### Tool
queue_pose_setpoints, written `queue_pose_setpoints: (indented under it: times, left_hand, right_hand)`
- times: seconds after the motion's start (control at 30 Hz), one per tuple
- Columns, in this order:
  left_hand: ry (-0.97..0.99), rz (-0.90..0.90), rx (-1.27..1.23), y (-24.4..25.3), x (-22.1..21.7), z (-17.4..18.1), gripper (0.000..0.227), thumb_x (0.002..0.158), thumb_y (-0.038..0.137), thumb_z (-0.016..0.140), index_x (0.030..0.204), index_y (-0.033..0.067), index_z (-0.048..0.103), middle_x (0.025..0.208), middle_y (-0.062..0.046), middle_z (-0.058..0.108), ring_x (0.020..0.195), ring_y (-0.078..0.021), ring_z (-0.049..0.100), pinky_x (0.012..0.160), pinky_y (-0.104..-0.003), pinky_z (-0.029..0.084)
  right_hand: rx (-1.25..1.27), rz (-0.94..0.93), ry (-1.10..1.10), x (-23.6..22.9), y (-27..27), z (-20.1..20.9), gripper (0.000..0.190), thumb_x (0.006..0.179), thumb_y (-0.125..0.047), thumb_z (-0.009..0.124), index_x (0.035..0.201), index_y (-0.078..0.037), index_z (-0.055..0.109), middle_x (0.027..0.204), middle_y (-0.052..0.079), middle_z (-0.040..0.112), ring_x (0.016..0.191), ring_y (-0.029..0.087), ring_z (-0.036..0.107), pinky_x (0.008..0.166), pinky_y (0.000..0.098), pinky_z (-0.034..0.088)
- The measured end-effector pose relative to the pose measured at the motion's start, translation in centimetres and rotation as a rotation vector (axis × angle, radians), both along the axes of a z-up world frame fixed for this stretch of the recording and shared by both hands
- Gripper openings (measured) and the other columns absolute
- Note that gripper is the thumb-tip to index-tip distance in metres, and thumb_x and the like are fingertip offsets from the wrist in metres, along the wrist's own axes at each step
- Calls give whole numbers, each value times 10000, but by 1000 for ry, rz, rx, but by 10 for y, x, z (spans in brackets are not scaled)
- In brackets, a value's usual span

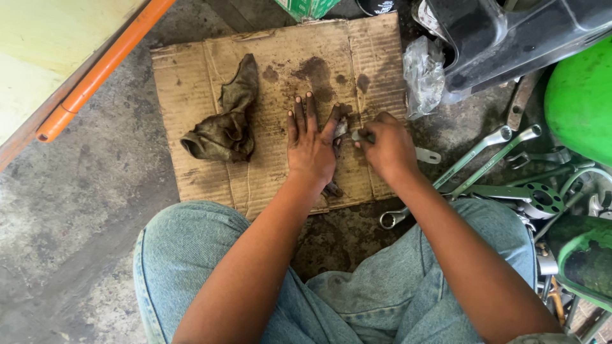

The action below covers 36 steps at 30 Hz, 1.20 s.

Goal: The person sits on the floor and uses a metal file to scrape a curved metal part placed on a piece of cardboard. After filing, the person wipes the part with a rag to remove debris.

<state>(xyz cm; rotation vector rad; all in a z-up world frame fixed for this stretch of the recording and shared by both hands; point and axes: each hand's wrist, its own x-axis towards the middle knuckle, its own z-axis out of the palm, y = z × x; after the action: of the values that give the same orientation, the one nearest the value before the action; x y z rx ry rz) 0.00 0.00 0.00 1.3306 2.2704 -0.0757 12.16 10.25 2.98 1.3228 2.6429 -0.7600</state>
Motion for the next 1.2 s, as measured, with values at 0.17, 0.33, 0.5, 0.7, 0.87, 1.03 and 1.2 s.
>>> queue_pose_setpoints:
  times: [0.17,0.33,0.5,0.7,0.87,1.03,1.2]
  left_hand:
    - [1,-2,-3,1,0,3,681,1057,366,382,1646,330,43,1678,-233,-173,1531,-446,-188,1237,-542,-86]
    - [-33,7,-10,0,0,7,691,1041,337,380,1648,319,50,1678,-228,-175,1537,-437,-194,1246,-536,-91]
    - [-5,-19,-68,2,0,4,702,1036,237,394,1653,313,69,1687,-231,-185,1535,-443,-203,1235,-537,-100]
    - [-21,12,37,-2,1,4,713,1034,308,422,1658,316,76,1691,-217,-158,1544,-426,-183,1247,-523,-82]
    - [-37,32,75,-1,0,4,685,1054,444,391,1641,289,73,1683,-224,-140,1543,-432,-165,1245,-542,-80]
    - [0,17,76,-5,1,1,695,1046,404,418,1652,285,99,1683,-228,-123,1541,-443,-133,1241,-551,-51]
    - [-67,22,58,0,-3,5,700,1035,440,419,1634,271,99,1673,-218,-129,1530,-453,-127,1216,-574,-25]
  right_hand:
    - [9,48,133,-1,-4,-6,269,845,-165,804,1090,-55,781,1140,138,684,1004,324,696,887,443,562]
    - [110,100,201,2,-4,-22,224,835,-150,807,1036,-51,800,1328,186,617,1064,316,670,912,435,549]
    - [-53,-34,43,-3,-2,-6,151,891,-130,733,1025,-73,776,1162,90,718,927,221,711,844,394,590]
    - [-45,-28,217,-6,11,-4,135,962,-201,734,989,-71,761,853,97,738,668,193,682,665,378,546]
    - [-44,-80,255,-6,14,-17,126,1008,-184,669,1001,-76,733,903,96,747,691,189,687,654,383,566]
    - [185,90,412,-1,13,-31,114,986,-71,644,1065,-80,727,972,123,743,802,255,726,682,393,584]
    - [336,297,529,3,17,-20,320,817,66,599,1089,-65,706,1005,164,726,910,367,702,776,449,556]
